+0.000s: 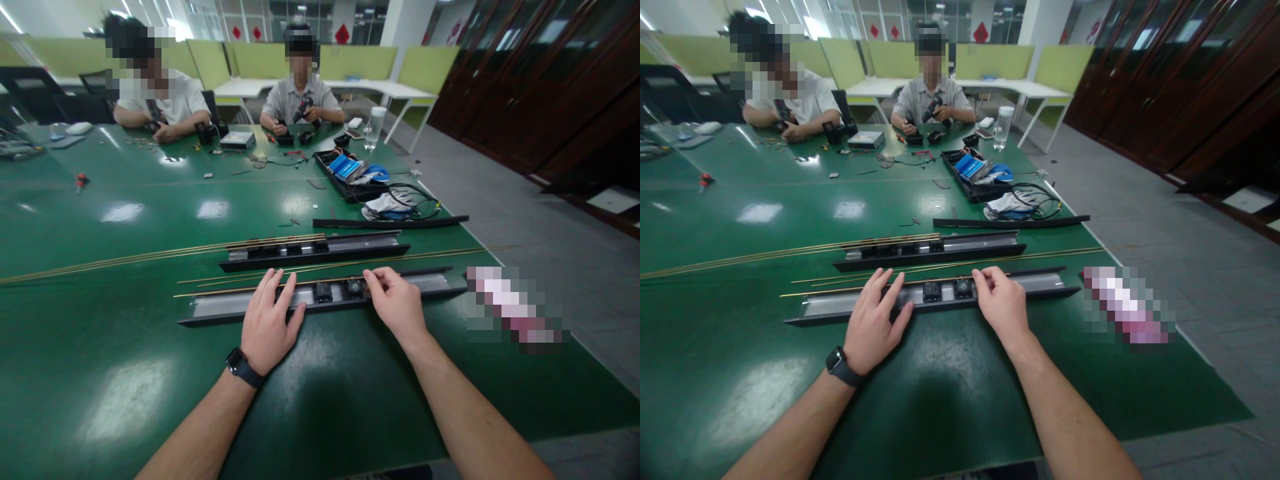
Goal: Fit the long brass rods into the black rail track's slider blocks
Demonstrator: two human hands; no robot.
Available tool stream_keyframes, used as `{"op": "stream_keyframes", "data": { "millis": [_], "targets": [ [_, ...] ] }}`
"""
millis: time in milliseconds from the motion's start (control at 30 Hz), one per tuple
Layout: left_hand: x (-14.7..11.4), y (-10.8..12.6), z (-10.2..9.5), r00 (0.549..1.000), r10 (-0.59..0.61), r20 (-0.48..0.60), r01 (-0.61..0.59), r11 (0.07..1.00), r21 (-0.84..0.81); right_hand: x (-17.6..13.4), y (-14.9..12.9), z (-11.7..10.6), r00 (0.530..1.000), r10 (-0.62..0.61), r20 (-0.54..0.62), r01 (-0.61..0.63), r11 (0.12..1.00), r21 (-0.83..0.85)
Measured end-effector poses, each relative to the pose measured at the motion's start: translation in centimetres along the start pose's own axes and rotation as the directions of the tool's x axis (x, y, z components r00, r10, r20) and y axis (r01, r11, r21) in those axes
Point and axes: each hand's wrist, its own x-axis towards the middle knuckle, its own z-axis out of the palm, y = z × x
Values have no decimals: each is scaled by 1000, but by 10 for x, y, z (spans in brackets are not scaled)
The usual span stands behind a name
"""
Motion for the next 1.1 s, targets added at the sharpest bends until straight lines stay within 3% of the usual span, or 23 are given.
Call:
{"op": "stream_keyframes", "data": {
  "millis": [1100],
  "targets": [
    [0,-1,2,1000,9,-20,-9,1000,-3,0,0,2,1000,-2,-7,2,1000,-11]
  ]
}}
